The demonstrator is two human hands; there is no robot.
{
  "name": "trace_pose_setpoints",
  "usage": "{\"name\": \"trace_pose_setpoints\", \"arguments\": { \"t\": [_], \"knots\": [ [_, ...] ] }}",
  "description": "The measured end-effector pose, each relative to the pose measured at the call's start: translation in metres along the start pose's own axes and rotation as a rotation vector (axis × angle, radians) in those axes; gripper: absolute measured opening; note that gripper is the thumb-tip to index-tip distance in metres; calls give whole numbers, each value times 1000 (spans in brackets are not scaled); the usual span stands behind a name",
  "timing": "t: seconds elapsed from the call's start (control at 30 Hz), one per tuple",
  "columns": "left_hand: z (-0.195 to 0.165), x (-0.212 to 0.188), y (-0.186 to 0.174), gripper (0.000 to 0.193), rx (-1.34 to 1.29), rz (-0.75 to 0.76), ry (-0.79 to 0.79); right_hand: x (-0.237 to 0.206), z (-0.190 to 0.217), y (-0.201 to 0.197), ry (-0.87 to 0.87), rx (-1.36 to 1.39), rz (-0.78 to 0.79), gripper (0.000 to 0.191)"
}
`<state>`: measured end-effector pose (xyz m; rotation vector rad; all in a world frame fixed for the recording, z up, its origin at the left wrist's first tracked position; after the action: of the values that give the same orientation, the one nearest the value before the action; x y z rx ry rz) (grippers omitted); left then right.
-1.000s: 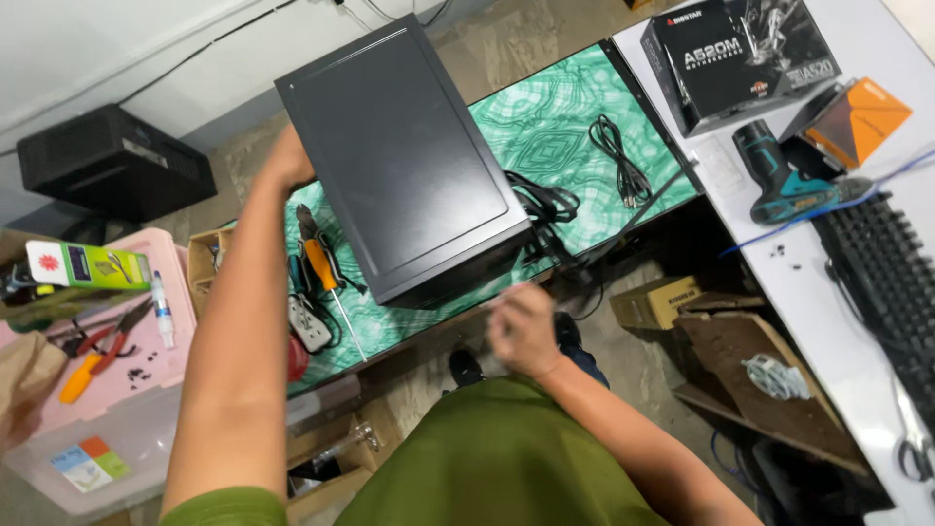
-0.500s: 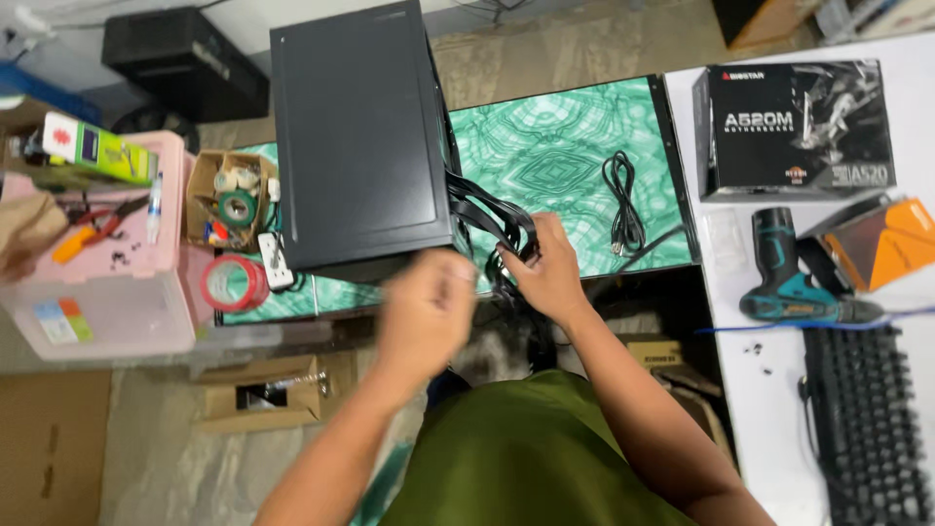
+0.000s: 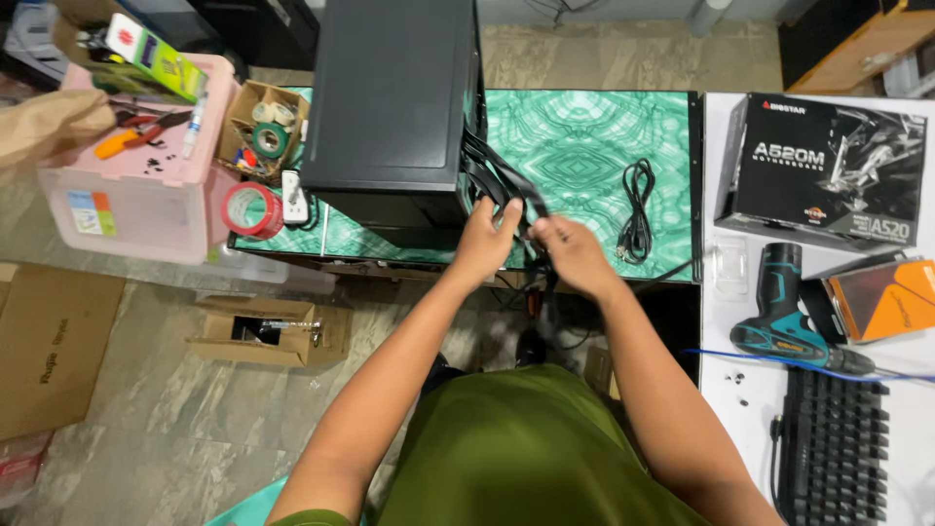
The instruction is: The person uses a screwdriver to fasten components inside an open desktop computer case on a workbench, then rotates the case to route and connect cables at the rear, and finally unpacks a small storage drive from its box and handles it beside the case.
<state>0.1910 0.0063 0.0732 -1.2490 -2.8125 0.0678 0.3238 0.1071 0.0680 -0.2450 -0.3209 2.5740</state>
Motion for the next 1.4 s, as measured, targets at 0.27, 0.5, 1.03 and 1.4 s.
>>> {"name": "trace_pose_setpoints", "arguments": {
  "t": [0.27, 0.5, 1.03, 1.4],
  "knots": [
    [-33, -16, -8, 28, 43, 29, 12, 11, 37, -60, 95, -4, -222, 28],
    [8, -18, -9, 22, 310, -63, 103, -13, 47, -6, 2, -30, -217, 43],
    [0, -33, -17, 22, 60, -113, -44, 0, 52, 7, -184, -273, -20, 26],
    [-40, -36, -40, 32, 431, 106, -67, 38, 25, -16, -37, 346, 133, 41]
  ]
}}
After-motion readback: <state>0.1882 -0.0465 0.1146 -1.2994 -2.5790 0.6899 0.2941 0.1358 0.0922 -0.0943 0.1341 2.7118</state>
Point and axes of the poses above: each hand's wrist, its own x-axis towards the middle knuckle, its own y-axis out of the palm, z = x × y, the point moved 6 cm from there along x, towards the middle knuckle, and after that the axes turned 2 degrees about -x, right-handed, at the moved point
